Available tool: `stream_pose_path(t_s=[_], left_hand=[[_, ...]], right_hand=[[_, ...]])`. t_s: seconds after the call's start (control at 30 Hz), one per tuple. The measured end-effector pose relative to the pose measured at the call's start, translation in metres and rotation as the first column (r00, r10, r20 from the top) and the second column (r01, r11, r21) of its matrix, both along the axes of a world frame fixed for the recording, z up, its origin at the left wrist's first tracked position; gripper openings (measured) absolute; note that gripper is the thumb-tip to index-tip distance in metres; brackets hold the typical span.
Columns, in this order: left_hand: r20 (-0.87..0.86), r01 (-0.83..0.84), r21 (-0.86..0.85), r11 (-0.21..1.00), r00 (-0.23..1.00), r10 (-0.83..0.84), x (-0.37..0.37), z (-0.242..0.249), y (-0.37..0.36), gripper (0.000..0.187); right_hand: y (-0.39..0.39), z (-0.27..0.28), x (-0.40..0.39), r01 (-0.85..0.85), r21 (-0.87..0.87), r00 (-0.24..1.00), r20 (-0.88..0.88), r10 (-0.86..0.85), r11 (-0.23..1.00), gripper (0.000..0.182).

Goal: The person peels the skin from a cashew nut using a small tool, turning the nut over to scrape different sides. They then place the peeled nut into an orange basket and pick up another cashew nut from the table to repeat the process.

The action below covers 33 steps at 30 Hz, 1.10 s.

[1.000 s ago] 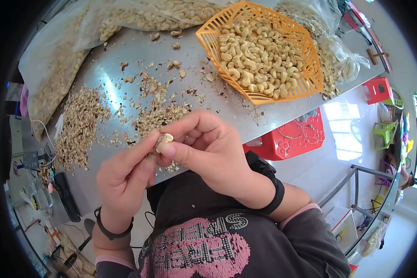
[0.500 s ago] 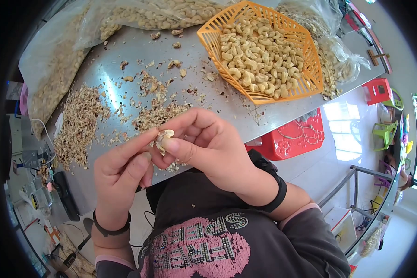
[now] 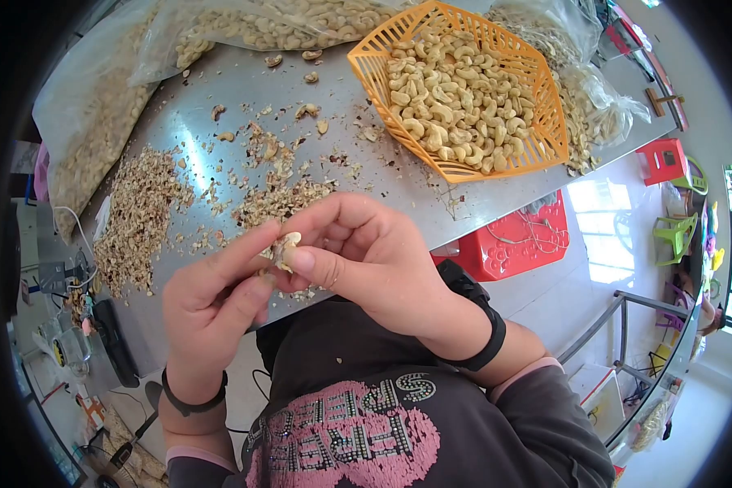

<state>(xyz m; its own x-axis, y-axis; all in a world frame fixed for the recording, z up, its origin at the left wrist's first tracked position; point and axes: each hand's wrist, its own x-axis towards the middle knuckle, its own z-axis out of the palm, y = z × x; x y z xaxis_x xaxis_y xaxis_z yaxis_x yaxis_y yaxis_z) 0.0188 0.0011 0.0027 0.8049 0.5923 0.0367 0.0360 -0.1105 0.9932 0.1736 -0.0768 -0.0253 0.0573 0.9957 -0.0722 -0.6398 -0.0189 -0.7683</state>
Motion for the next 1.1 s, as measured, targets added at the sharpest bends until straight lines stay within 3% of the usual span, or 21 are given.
stream_pose_path(t_s=[0.13, 0.27, 0.37, 0.43, 0.57, 0.63, 0.73, 0.87, 0.97, 1.03, 1.07, 1.1], left_hand=[[-0.028, -0.063, 0.116, 0.991, 0.997, 0.066, 0.0, -0.005, -0.004, 0.032], [-0.03, -0.101, 0.126, 0.987, 0.994, 0.105, 0.0, -0.006, -0.008, 0.031], [-0.009, -0.138, 0.109, 0.984, 0.99, 0.14, 0.0, -0.007, -0.01, 0.032], [-0.018, -0.163, 0.089, 0.982, 0.986, 0.166, 0.001, -0.006, -0.01, 0.032], [-0.022, -0.124, 0.15, 0.981, 0.991, 0.129, 0.0, -0.007, -0.009, 0.034], [-0.042, -0.139, 0.004, 0.99, 0.989, 0.139, 0.001, -0.003, -0.01, 0.036], [-0.02, -0.094, -0.082, 0.992, 0.995, 0.093, -0.002, -0.004, -0.008, 0.037], [-0.076, -0.053, -0.076, 0.996, 0.996, 0.047, -0.002, 0.0, -0.006, 0.036], [-0.04, -0.054, 0.058, 0.997, 0.998, 0.056, 0.0, -0.001, -0.006, 0.035], [-0.063, -0.048, 0.351, 0.935, 0.995, 0.075, 0.0, -0.001, -0.004, 0.032], [-0.063, -0.048, 0.351, 0.935, 0.995, 0.075, 0.001, -0.005, -0.004, 0.032], [-0.007, -0.102, 0.486, 0.868, 0.993, 0.12, 0.002, -0.01, -0.003, 0.03]], right_hand=[[-0.002, 0.001, -0.004, 0.057, -0.034, 0.997, 0.062, -0.055, 0.998, 0.018], [-0.002, 0.005, -0.01, 0.093, -0.022, 0.993, 0.078, -0.091, 0.995, 0.02], [-0.002, 0.003, -0.013, 0.124, 0.011, 0.976, 0.181, -0.124, 0.992, 0.023], [-0.001, 0.002, -0.013, 0.145, 0.135, 0.941, 0.288, -0.179, 0.98, 0.026], [-0.001, 0.0, -0.014, 0.162, 0.099, 0.948, 0.26, -0.183, 0.982, 0.028], [-0.002, 0.0, -0.013, 0.155, 0.08, 0.947, 0.272, -0.171, 0.985, 0.028], [-0.002, 0.005, -0.013, 0.139, 0.022, 0.964, 0.227, -0.14, 0.99, 0.026], [-0.003, 0.002, -0.011, 0.126, 0.048, 0.962, 0.237, -0.134, 0.991, 0.024], [-0.002, 0.0, -0.011, 0.138, 0.075, 0.961, 0.232, -0.152, 0.988, 0.022], [-0.001, -0.002, -0.01, 0.123, 0.154, 0.956, 0.247, -0.158, 0.98, 0.022], [-0.001, -0.004, -0.011, 0.122, 0.154, 0.956, 0.247, -0.158, 0.98, 0.022], [-0.001, -0.007, -0.011, 0.115, 0.18, 0.956, 0.246, -0.158, 0.977, 0.022]])
